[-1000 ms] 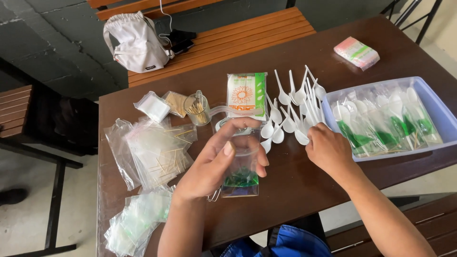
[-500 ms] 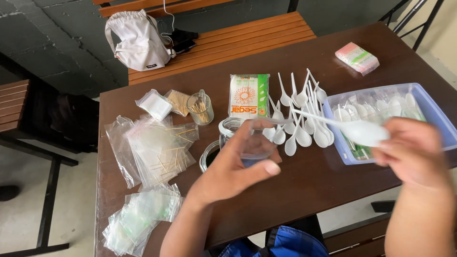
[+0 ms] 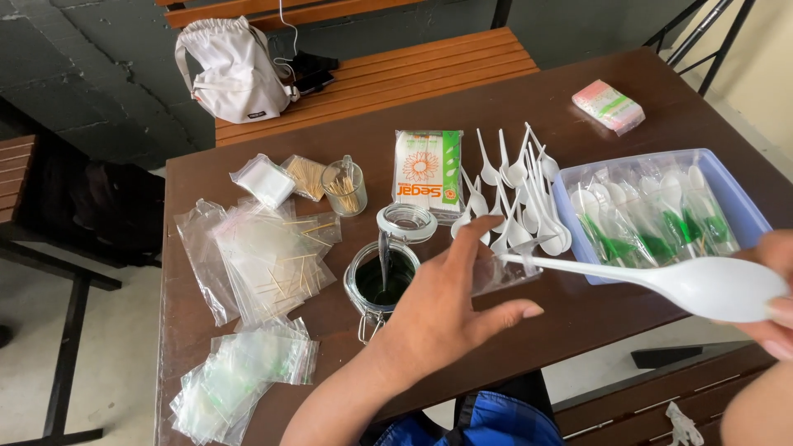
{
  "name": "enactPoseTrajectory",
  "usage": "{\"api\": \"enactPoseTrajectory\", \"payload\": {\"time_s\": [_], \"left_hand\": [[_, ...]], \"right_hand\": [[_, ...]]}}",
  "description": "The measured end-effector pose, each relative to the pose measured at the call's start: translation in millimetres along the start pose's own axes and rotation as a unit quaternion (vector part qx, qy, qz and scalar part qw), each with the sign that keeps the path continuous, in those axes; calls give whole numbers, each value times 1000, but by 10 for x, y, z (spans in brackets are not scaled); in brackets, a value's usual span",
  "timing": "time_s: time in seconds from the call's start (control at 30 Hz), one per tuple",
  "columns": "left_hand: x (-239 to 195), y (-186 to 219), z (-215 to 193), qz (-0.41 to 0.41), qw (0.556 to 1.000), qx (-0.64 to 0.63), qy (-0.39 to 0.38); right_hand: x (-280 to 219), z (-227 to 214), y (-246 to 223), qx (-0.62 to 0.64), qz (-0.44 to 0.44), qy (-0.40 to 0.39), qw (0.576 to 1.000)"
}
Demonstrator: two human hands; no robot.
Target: The person uses a spoon to scoop a green liquid from a glass jar into small plastic bags, then places the filled bags into a larger plastic container with other prepared items.
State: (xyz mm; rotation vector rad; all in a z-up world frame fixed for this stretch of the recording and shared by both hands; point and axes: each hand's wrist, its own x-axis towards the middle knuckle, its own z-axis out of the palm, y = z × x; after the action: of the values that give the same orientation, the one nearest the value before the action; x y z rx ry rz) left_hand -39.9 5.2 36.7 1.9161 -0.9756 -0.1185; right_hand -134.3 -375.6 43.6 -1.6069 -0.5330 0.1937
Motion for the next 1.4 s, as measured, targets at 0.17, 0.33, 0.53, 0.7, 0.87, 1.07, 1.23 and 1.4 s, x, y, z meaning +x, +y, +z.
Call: {"api": "enactPoseTrajectory", "payload": {"time_s": [0.17,0.33,0.53,0.7,0.87,1.07,1.23,1.4], "left_hand": [[1,83,64,-28,998,-48,-34],[22,43,56,-23,985,-167,-45],[-36,-155,128,63,854,-485,-178],[-20,-122,44,60,850,-480,-207],[-16,-134,74,45,858,-467,-210],[-15,-153,69,48,857,-477,-188],[-37,-182,93,34,840,-507,-191],[-38,-228,100,26,821,-538,-188]], "right_hand": [[388,673,-361,-51,56,150,986],[881,1119,-687,-92,122,137,979],[1166,1354,-857,-494,-62,141,856],[1287,1263,-850,-570,-204,70,793],[1397,1289,-880,-583,-190,88,785],[1438,1342,-817,-565,-148,76,808],[1458,1330,-826,-545,-175,30,820],[1452,1350,-840,-529,-223,28,819]]}}
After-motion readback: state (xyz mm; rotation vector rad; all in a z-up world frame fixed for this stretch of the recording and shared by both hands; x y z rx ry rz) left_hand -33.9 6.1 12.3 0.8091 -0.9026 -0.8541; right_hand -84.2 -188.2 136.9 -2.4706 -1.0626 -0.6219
